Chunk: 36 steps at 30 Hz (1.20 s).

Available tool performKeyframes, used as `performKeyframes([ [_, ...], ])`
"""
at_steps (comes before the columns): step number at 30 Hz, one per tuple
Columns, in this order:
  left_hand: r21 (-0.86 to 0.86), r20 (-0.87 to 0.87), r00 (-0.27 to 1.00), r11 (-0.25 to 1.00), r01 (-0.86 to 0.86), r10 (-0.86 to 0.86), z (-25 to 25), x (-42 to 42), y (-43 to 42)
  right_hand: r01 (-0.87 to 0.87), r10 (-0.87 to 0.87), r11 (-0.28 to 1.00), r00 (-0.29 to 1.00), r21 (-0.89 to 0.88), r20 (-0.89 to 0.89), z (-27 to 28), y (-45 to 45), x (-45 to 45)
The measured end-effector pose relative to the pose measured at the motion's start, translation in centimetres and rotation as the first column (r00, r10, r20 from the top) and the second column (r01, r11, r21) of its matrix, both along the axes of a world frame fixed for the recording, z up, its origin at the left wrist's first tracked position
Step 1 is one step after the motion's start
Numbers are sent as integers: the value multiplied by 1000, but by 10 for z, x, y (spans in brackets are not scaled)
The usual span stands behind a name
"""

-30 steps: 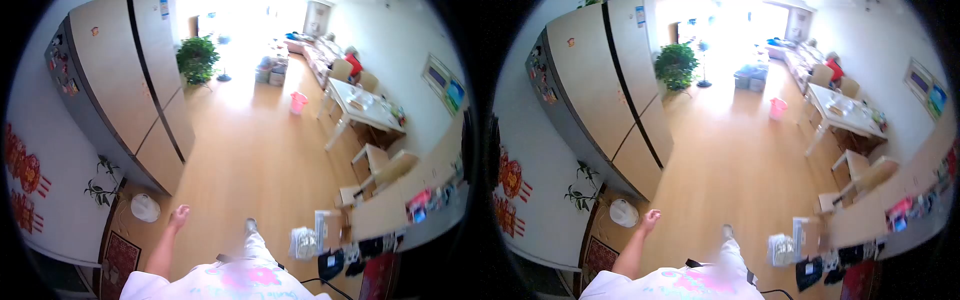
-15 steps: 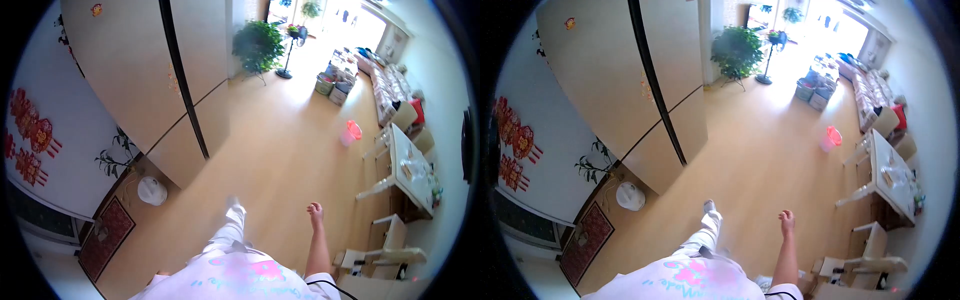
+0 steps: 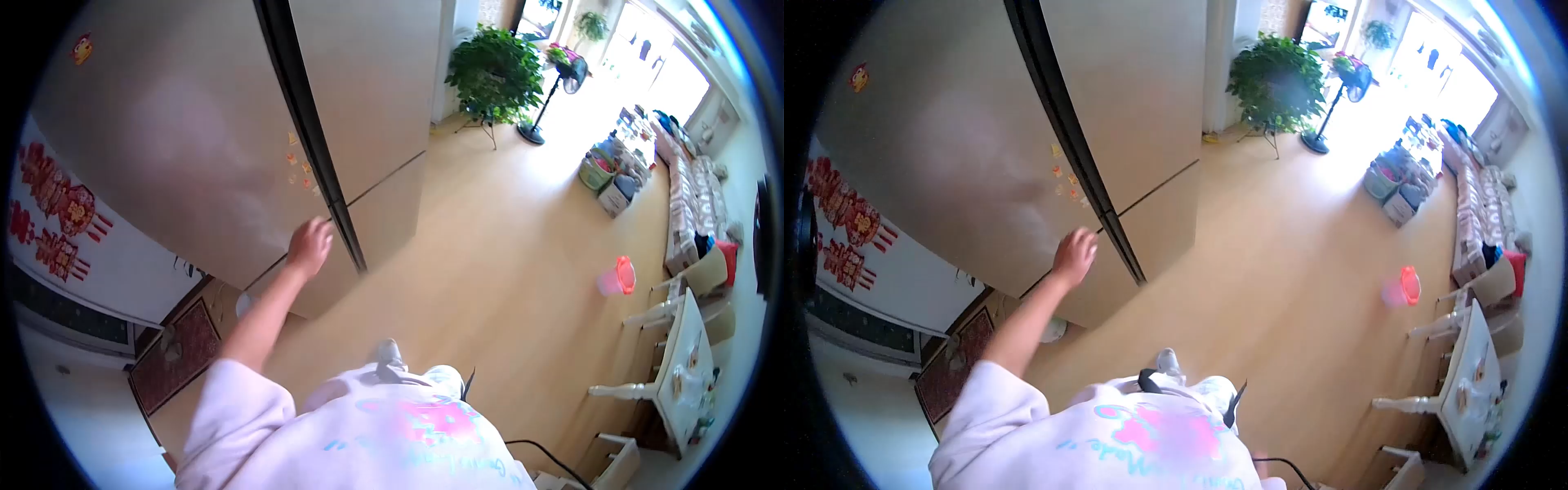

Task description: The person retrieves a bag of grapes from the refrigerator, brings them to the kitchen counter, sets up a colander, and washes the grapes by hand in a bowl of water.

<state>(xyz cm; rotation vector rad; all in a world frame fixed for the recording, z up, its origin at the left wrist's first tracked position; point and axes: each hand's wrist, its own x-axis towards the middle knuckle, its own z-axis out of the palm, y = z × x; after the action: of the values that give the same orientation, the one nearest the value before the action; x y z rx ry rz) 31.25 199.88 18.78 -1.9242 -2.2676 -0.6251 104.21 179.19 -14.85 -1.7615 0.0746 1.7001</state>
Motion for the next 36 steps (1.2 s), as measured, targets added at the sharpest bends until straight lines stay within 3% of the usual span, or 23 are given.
performKeyframes([
  [1, -33, -180, 969, 985, 167, -170, 34, -1, 34, -8, 9, 1000, 1000, -14, 16, -8, 25, -6],
  [3, -295, -602, 753, 950, 98, -264, 88, -20, 92, -67, 68, 997, 997, -23, 28, -24, 87, -14],
  [5, -142, -831, 551, 987, -75, -78, 77, -66, 116, -130, 130, 991, 991, -13, 21, -39, 150, -26],
  [9, -301, -897, 434, 841, -450, -89, 44, -92, 143, -272, 273, 960, 962, 72, -8, -82, 287, -40],
  [12, -363, -891, 444, 440, -821, 93, 9, -75, 184, -243, 317, 918, 924, 312, -213, -139, 411, -43],
  [13, -381, -886, 452, 389, -839, 107, 13, -65, 187, -408, 425, 871, 905, 273, -7, -127, 477, -68],
  [14, -397, -881, 458, 338, -853, 120, 17, -56, 191, -555, 527, 811, 830, 182, 184, -63, 542, -116],
  [15, -413, -877, 463, 285, -865, 133, 22, -46, 194, -879, 767, 472, 445, 63, 462, -25, 588, -149],
  [16, -364, -891, 428, 328, -872, 152, 19, -47, 178, -960, 871, 276, 272, 49, 408, -55, 653, -156],
  [17, -338, -896, 418, 383, -860, 149, 26, -43, 170, -949, 866, 306, 312, 80, 391, -22, 691, -188],
  [19, -286, -895, 400, 435, -854, 196, 36, -29, 163, -991, 798, 53, 114, 120, 592, -45, 784, -234],
  [20, -267, -882, 398, 429, -863, 251, 34, -15, 166, -907, 552, -328, -411, -264, 725, -96, 824, -263],
  [21, -244, -864, 391, 415, -877, 317, 33, -1, 167, -584, 93, -492, -773, -646, 628, -98, 839, -301],
  [22, -239, -840, 409, 435, -868, 355, 35, 13, 163, -931, 541, -321, -330, -173, 774, -99, 859, -326],
  [23, -262, -802, 454, 454, -852, 388, 47, 31, 157, -944, 773, 44, 240, 328, 587, -30, 848, -369],
  [24, -281, -765, 493, 473, -835, 416, 59, 50, 147, -908, 835, 228, 368, 351, 410, 1, 832, -409],
  [26, -193, -599, 584, 609, -769, 548, 67, 84, 118, -973, 850, -21, 104, 230, 517, 47, 791, -464],
  [27, -58, -454, 639, 696, -716, 620, 67, 97, 104, -974, 908, -24, 73, 227, 413, 27, 780, -489],
  [29, 2, -185, 646, 657, -754, 741, 96, 125, 90, -971, 945, -158, -97, 178, 311, 37, 732, -527],
  [31, 459, -131, 688, 659, -596, 714, 48, 152, 33, -936, 935, -308, -266, 167, 234, 42, 683, -553],
  [33, 445, 84, 622, 530, -722, 778, 72, 176, 15, -857, 905, -425, -396, 291, 156, 40, 643, -574],
  [35, 685, 268, 650, 334, -647, 711, 26, 199, -6, -736, 801, -598, -567, 318, 193, 59, 597, -609],
  [36, 679, 511, 462, -11, -734, 725, -1, 217, -18, -654, 740, -667, -636, 356, 219, 81, 576, -629],
])
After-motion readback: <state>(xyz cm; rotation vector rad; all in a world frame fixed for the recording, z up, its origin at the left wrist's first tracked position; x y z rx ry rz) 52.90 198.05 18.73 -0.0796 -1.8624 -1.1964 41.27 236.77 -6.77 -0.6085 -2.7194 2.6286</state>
